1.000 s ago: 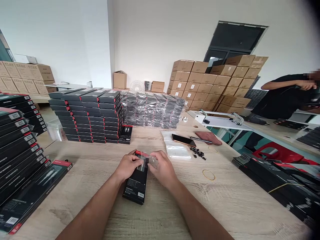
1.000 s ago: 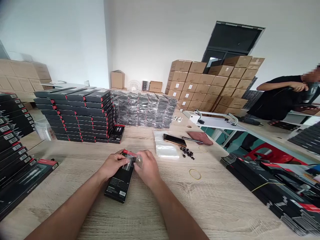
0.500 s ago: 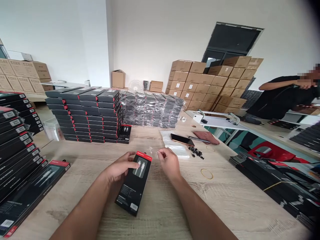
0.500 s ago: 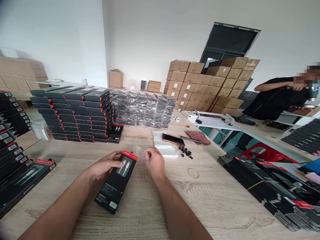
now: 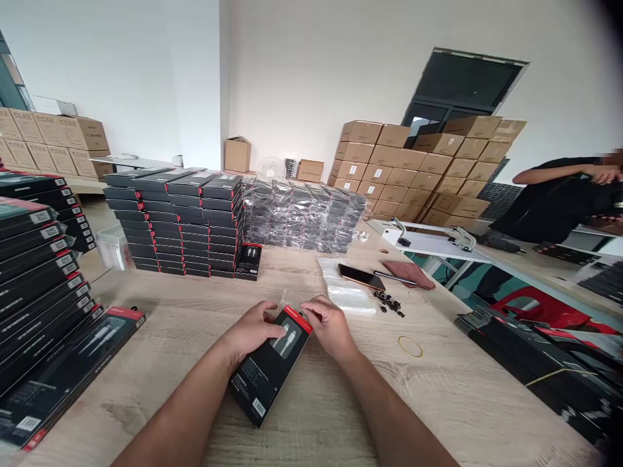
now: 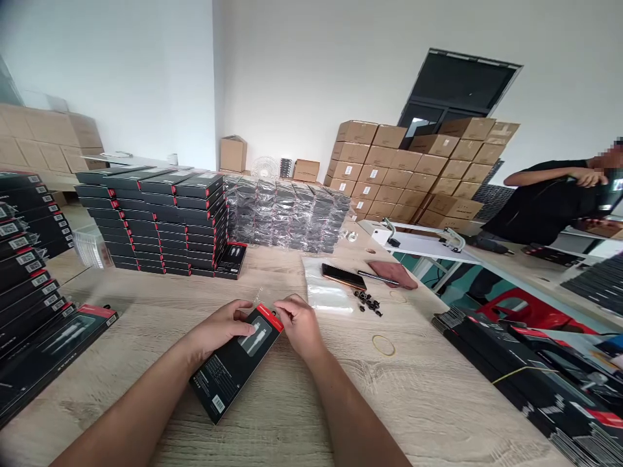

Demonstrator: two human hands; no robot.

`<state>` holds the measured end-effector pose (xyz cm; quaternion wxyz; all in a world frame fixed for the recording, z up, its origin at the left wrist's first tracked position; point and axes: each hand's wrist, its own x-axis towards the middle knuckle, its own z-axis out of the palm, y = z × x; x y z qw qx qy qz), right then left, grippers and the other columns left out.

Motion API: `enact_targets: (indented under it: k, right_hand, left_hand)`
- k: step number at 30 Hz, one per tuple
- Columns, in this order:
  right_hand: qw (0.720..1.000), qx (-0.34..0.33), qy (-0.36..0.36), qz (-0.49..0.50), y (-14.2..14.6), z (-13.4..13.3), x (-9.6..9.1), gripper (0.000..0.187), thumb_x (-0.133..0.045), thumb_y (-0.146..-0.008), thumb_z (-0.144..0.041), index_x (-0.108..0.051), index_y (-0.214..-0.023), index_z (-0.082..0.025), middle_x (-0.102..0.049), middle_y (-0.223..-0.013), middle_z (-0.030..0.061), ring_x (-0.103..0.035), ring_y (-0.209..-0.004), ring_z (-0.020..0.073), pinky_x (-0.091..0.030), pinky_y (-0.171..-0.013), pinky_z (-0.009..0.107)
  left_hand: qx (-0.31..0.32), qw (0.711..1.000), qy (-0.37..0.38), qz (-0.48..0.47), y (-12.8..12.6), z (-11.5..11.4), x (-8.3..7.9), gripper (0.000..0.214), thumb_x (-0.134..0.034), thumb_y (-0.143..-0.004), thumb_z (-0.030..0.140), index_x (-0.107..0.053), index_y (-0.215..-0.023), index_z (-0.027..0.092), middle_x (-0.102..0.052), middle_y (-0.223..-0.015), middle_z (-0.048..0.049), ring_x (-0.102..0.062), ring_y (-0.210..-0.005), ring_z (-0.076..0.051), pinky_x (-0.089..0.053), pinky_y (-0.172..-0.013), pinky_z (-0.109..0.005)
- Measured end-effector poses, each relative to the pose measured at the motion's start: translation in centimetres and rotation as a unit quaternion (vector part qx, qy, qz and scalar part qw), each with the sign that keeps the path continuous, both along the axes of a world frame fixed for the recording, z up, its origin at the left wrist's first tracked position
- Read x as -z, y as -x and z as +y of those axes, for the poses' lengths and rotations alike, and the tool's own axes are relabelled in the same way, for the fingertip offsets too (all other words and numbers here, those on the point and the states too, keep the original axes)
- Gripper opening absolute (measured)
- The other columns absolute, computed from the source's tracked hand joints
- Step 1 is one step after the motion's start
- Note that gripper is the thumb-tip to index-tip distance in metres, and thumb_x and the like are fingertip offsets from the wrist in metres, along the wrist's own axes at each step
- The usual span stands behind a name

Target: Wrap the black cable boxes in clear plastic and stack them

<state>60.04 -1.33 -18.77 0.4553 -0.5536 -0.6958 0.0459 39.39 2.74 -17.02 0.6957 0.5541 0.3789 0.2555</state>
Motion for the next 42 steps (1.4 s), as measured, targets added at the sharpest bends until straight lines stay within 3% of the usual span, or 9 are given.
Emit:
enact_targets:
  k: [5, 10, 14, 17, 22, 27, 35, 39, 42]
  right_hand:
    - [0.999, -0.008, -0.018, -0.036, 0.6, -0.5, -0.6, 0.023, -0.049, -0.090, -0.026, -0.072, -0.093, -0.026, -0.062, -0.081, 0.0055, -0.060, -0.075, 0.0181, -0.052, -0.067, 0.032]
    - [0.998, -0.033, -0.008, -0.059, 1.3, -0.8, -1.0, 0.025, -0.046, -0.090, -0.024, -0.071, -0.097, -0.027, -0.061, -0.083, 0.0043, -0.060, -0.077, 0.0169, -0.051, -0.068, 0.029]
    - [0.995, 0.082, 0.015, -0.051, 0.8, -0.7, -0.7, 0.020, -0.050, -0.083, -0.020, -0.068, -0.089, -0.023, -0.062, -0.085, 0.0048, -0.059, -0.071, 0.0167, -0.049, -0.066, 0.030]
    - [0.984, 0.156, 0.074, -0.030, -0.1, -0.3, -0.2, 0.011, -0.052, -0.076, -0.021, -0.062, -0.072, -0.022, -0.062, -0.068, 0.0013, -0.055, -0.058, 0.0158, -0.045, -0.058, 0.029]
    - [0.971, 0.128, 0.165, 0.115, -0.8, -0.3, -0.1, 0.014, -0.054, -0.075, -0.033, -0.057, -0.068, -0.021, -0.062, -0.059, -0.0011, -0.058, -0.054, 0.0162, -0.044, -0.053, 0.028]
    - [0.905, 0.062, 0.300, 0.295, 0.0, -1.0, -1.3, 0.023, -0.059, -0.074, -0.039, -0.054, -0.088, -0.021, -0.070, -0.076, 0.0032, -0.067, -0.068, 0.0203, -0.040, -0.045, 0.023]
    - [0.916, 0.037, 0.208, 0.342, 0.0, -0.6, -0.3, 0.040, -0.074, -0.061, -0.032, -0.053, -0.093, -0.020, -0.066, -0.084, 0.0023, -0.063, -0.071, 0.0169, -0.048, -0.058, 0.027]
    - [0.946, 0.102, 0.159, 0.263, 0.0, -0.2, 0.5, 0.037, -0.072, -0.060, -0.031, -0.053, -0.089, -0.020, -0.061, -0.075, -0.0005, -0.060, -0.067, 0.0159, -0.049, -0.062, 0.029]
    - [0.967, 0.156, 0.129, 0.154, -0.1, -0.2, 0.6, 0.015, -0.060, -0.067, -0.028, -0.054, -0.079, -0.021, -0.058, -0.064, -0.0027, -0.055, -0.057, 0.0147, -0.045, -0.056, 0.028]
  left_hand:
    - [-0.035, 0.996, -0.082, 0.004, -0.2, -0.2, 0.8, 0.079, -0.070, -0.063, 0.016, -0.036, -0.134, 0.023, -0.053, -0.126, -0.0125, -0.062, -0.075, -0.014, -0.046, -0.063, -0.026]
    - [-0.004, 0.992, -0.122, -0.038, -0.1, -0.2, 0.9, 0.058, -0.067, -0.069, 0.017, -0.051, -0.125, 0.022, -0.063, -0.113, -0.0089, -0.063, -0.074, -0.014, -0.047, -0.065, -0.025]
    - [0.006, 0.996, -0.075, -0.043, -0.3, 0.0, 1.1, 0.059, -0.067, -0.071, 0.023, -0.052, -0.128, 0.019, -0.070, -0.078, -0.0053, -0.063, -0.063, -0.017, -0.048, -0.061, -0.028]
    - [-0.016, 0.996, -0.053, -0.069, -0.6, 0.1, 1.3, 0.060, -0.070, -0.068, 0.021, -0.055, -0.126, 0.017, -0.071, -0.081, -0.0050, -0.064, -0.066, -0.017, -0.049, -0.064, -0.029]
    - [-0.036, 0.995, -0.046, -0.078, -0.7, 0.0, 1.0, 0.051, -0.070, -0.067, 0.017, -0.062, -0.117, 0.016, -0.072, -0.098, -0.0061, -0.065, -0.079, -0.017, -0.049, -0.073, -0.028]
    - [-0.028, 0.995, -0.059, -0.075, -0.4, 0.1, 0.9, 0.048, -0.069, -0.067, 0.015, -0.064, -0.114, 0.017, -0.069, -0.110, -0.0063, -0.065, -0.089, -0.019, -0.049, -0.079, -0.029]
    - [-0.001, 0.995, -0.036, -0.090, -0.5, 0.3, 1.4, 0.051, -0.069, -0.065, 0.014, -0.063, -0.115, 0.019, -0.068, -0.112, -0.0059, -0.065, -0.093, -0.020, -0.047, -0.083, -0.030]
    - [-0.001, 0.997, -0.040, -0.073, -0.6, -0.1, 1.0, 0.048, -0.068, -0.065, 0.013, -0.065, -0.113, 0.017, -0.070, -0.108, -0.0055, -0.064, -0.092, -0.020, -0.048, -0.080, -0.029]
    - [0.008, 0.997, -0.035, -0.074, -0.7, -0.3, 1.0, 0.048, -0.069, -0.064, 0.015, -0.065, -0.112, 0.018, -0.070, -0.107, -0.0048, -0.064, -0.090, -0.020, -0.048, -0.079, -0.029]
